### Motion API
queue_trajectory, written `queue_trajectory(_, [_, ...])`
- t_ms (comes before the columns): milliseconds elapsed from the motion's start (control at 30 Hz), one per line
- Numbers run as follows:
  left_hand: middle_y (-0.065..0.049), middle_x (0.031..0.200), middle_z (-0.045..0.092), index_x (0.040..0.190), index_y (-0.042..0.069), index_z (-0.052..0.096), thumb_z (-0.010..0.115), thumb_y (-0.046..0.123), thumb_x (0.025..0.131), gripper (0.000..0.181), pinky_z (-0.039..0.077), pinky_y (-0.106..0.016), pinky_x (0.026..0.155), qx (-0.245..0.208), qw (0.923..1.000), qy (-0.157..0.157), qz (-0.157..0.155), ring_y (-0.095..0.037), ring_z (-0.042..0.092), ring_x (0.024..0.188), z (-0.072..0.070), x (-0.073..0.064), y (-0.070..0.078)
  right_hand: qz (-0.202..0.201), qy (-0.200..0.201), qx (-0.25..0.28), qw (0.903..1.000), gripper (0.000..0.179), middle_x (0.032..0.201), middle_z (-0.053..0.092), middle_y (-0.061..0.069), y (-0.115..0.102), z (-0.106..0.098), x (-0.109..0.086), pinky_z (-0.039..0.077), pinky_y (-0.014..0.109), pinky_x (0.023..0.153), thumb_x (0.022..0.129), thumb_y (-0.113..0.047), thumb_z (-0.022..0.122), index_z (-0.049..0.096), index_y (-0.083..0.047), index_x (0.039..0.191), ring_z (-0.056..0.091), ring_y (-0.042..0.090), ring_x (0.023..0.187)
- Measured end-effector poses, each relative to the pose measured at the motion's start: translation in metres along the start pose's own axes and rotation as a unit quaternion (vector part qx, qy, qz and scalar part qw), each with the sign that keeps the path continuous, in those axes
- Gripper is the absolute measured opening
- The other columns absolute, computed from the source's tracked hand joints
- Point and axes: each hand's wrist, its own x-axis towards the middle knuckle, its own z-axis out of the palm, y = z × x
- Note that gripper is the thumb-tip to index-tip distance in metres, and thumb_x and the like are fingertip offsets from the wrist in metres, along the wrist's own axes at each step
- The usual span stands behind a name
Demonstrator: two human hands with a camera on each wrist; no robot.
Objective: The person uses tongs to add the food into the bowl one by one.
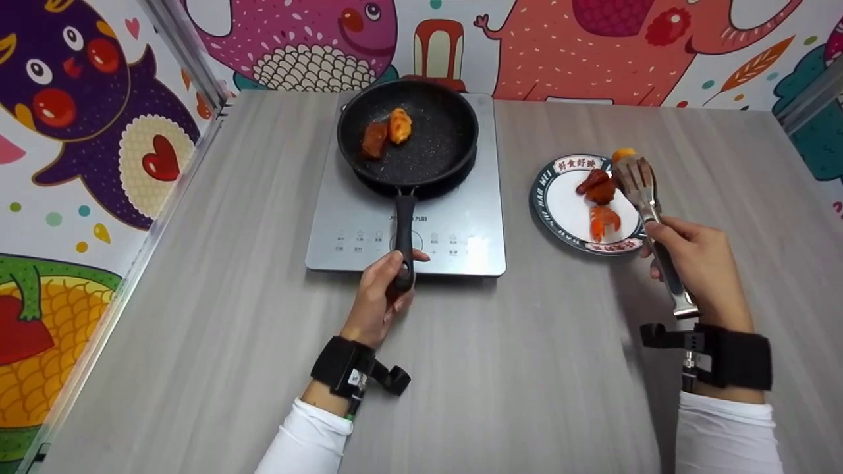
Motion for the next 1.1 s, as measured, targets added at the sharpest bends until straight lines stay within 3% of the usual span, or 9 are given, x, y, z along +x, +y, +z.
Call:
queue_trajectory(300, [0.001, 0.05, 0.035, 0.107, -0.004, 0.055, 0.043, 0.037, 0.093, 0.045, 0.015, -0.028, 0.03, 0.013, 0.9999, 0.004, 0.0, -0.01, 0.03, 0.039, 0.0, 0.0, 0.0, -0.012, -0.031, 0.114, 0.9929, 0.053, 0.062, 0.061, 0.007, -0.018, 0.02, -0.001, 0.043, 0.025, 0.035, 0.085, -0.028, 0.062, 0.047, 0.005, 0.124, 0.05, 0.014, 0.036])
queue_trajectory(567, [0.001, 0.05, 0.036, 0.108, -0.002, 0.055, 0.044, 0.038, 0.092, 0.044, 0.015, -0.029, 0.03, 0.014, 0.9999, 0.009, 0.003, -0.01, 0.029, 0.038, -0.001, 0.001, -0.003, -0.037, -0.081, 0.165, 0.9823, 0.025, 0.065, 0.06, 0.007, -0.042, 0.037, 0.01, 0.043, 0.023, 0.036, 0.086, -0.023, 0.061, 0.065, -0.002, 0.099, 0.05, 0.013, 0.04])
queue_trajectory(700, [0.001, 0.051, 0.036, 0.107, 0.0, 0.056, 0.044, 0.039, 0.092, 0.044, 0.015, -0.029, 0.03, 0.019, 0.9997, 0.013, 0.004, -0.01, 0.029, 0.038, -0.002, 0.0, -0.003, -0.041, -0.105, 0.185, 0.9763, 0.025, 0.064, 0.06, 0.009, -0.059, 0.047, 0.017, 0.044, 0.023, 0.036, 0.086, -0.02, 0.06, 0.064, 0.001, 0.099, 0.051, 0.014, 0.04])
queue_trajectory(967, [0.002, 0.051, 0.037, 0.104, -0.001, 0.056, 0.046, 0.04, 0.091, 0.044, 0.016, -0.027, 0.03, 0.008, 0.9998, 0.018, -0.006, -0.009, 0.031, 0.038, -0.002, 0.0, -0.004, -0.068, -0.126, 0.058, 0.9879, 0.032, 0.068, 0.059, 0.006, -0.085, 0.068, 0.03, 0.039, 0.024, 0.032, 0.087, -0.032, 0.058, 0.06, -0.006, 0.106, 0.05, 0.011, 0.04])
queue_trajectory(1100, [0.003, 0.051, 0.038, 0.103, -0.001, 0.056, 0.046, 0.04, 0.091, 0.044, 0.017, -0.026, 0.031, 0.003, 0.9998, 0.016, -0.011, -0.009, 0.031, 0.039, -0.001, 0.001, -0.003, -0.07, -0.139, 0.058, 0.9862, 0.03, 0.068, 0.06, 0.005, -0.098, 0.079, 0.038, 0.04, 0.022, 0.034, 0.087, -0.031, 0.057, 0.062, -0.005, 0.102, 0.05, 0.01, 0.041])
